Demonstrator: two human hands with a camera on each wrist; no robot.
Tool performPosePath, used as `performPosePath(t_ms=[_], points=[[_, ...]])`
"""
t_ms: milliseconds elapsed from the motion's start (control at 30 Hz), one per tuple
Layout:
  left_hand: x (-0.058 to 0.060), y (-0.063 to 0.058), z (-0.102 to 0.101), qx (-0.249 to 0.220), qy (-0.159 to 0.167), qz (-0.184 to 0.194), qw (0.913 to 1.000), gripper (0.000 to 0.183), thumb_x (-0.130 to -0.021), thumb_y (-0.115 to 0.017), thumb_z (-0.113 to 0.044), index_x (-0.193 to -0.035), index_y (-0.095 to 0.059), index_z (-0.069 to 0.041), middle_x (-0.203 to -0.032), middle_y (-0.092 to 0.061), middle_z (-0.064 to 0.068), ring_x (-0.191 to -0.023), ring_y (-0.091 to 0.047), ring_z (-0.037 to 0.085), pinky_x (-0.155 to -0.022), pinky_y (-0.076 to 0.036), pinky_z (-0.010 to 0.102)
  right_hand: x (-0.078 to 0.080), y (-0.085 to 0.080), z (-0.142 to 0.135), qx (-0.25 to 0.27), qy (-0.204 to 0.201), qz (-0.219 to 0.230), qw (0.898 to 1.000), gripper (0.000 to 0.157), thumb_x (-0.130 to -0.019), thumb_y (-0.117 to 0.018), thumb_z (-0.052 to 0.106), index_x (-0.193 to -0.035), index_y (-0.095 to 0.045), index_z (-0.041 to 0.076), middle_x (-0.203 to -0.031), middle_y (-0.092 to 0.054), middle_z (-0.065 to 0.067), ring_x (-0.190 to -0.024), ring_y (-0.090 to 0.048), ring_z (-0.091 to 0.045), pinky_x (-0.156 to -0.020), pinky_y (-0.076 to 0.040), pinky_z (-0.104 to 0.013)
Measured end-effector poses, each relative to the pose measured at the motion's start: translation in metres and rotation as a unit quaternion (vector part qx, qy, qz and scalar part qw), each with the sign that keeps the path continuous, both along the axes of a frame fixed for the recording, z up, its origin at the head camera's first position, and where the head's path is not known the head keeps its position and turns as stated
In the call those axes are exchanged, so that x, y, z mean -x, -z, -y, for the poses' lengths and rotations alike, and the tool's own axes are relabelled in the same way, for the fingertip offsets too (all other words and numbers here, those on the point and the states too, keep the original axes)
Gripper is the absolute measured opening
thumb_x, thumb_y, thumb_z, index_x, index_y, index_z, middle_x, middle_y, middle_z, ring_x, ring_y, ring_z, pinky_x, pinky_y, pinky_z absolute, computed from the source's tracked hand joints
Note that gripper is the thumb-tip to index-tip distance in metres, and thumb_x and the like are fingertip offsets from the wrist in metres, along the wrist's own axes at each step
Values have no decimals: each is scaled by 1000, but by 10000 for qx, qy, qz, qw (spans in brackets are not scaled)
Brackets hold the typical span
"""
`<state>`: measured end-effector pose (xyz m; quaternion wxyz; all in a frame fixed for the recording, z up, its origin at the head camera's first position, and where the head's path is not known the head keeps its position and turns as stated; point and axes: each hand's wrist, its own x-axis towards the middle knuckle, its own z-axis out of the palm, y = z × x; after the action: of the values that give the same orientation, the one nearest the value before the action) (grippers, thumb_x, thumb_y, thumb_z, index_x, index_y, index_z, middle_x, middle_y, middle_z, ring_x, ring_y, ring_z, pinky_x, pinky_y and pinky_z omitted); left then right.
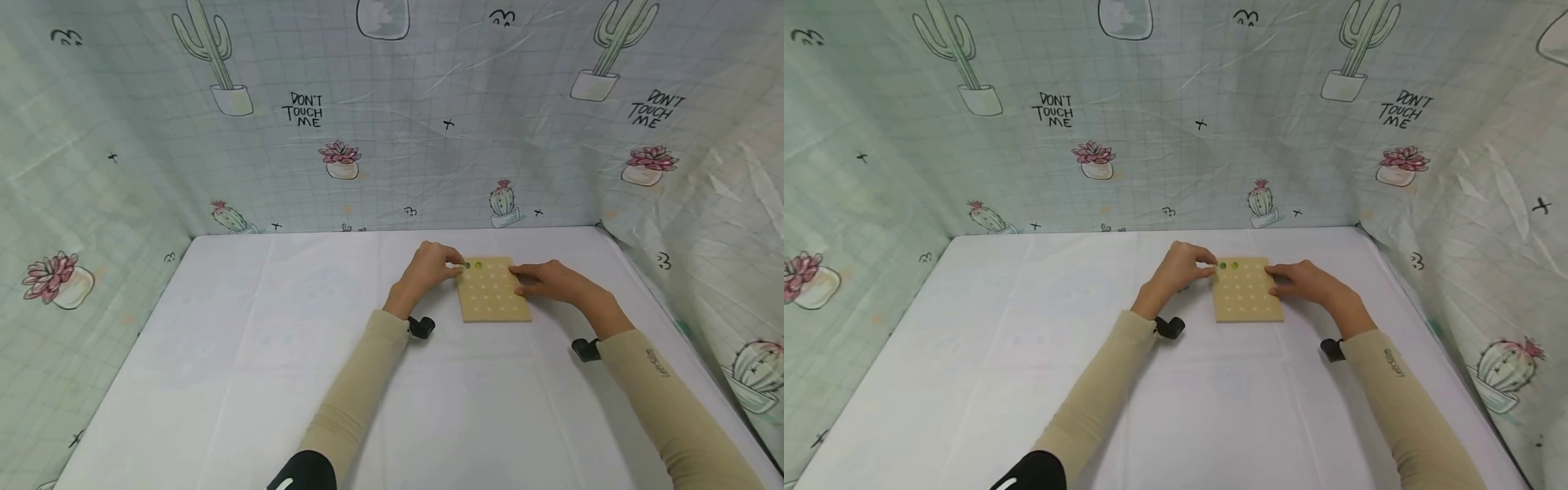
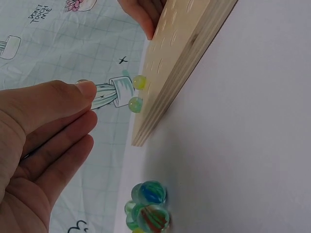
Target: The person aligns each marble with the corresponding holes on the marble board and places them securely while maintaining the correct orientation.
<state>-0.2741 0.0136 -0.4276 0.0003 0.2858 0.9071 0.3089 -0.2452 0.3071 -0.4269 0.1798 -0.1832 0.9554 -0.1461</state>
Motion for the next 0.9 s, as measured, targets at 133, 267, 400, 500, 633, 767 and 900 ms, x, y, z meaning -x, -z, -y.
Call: performPosePath(t_ms=[133, 267, 400, 500, 633, 767, 900], points=[[0, 2, -2, -207, 10, 98, 9997, 17, -89, -81, -17, -104, -81, -11, -103, -78, 1, -102, -73, 20, -81, -57, 23, 0, -1, 1, -45, 23, -2, 10000, 67, -98, -68, 39, -150, -48, 2, -151, -47, -24, -139, -42, -48, -111, -37, -62], [2, 3, -4, -510, -63, 207, 9985, 14, -89, -81, -17, -102, -81, -11, -102, -78, 1, -100, -72, 17, -80, -56, 22, 0, -1, 1, -55, -28, -87, 9999, 66, -98, -68, 38, -149, -48, 1, -150, -48, -24, -138, -44, -48, -110, -38, -62], [5, 2, -7, -745, -89, 307, 9967, 12, -90, -80, -18, -101, -81, -12, -98, -78, -1, -94, -69, 12, -77, -54, 21, -2, -3, 2, -56, -96, -141, 9998, 64, -99, -67, 37, -149, -49, 1, -149, -49, -25, -136, -46, -48, -109, -40, -62], [8, 0, -10, -754, -114, 430, 9962, 12, -91, -80, -19, -100, -81, -13, -96, -77, -2, -89, -67, 10, -75, -54, 22, -2, -3, 2, -46, -104, -116, 9999, 64, -100, -66, 38, -149, -48, 1, -149, -49, -25, -136, -46, -48, -109, -40, -62], [14, -2, -14, -649, -165, 590, 9960, 13, -91, -79, -22, -101, -81, -13, -94, -77, -4, -86, -65, 7, -76, -53, 22, -1, -3, 2, -14, -145, -121, 9998, 64, -100, -65, 37, -150, -48, 1, -149, -48, -25, -136, -46, -48, -109, -40, -62], [19, -4, -20, -602, -63, 652, 9960, 14, -92, -79, -22, -101, -81, -12, -94, -77, -3, -86, -67, 6, -78, -54, 22, -1, -4, 2, -32, -175, -150, 9997, 64, -100, -66, 37, -149, -48, 1, -149, -49, -25, -135, -47, -48, -108, -41, -62], [23, -6, -29, -370, 16, 743, 9965, 15, -93, -78, -22, -101, -82, -11, -94, -78, -3, -84, -67, 5, -76, -53, 19, 0, -3, 0, -54, -187, -165, 9997, 65, -100, -65, 40, -149, -48, 1, -148, -50, -25, -134, -49, -47, -107, -42, -61]])
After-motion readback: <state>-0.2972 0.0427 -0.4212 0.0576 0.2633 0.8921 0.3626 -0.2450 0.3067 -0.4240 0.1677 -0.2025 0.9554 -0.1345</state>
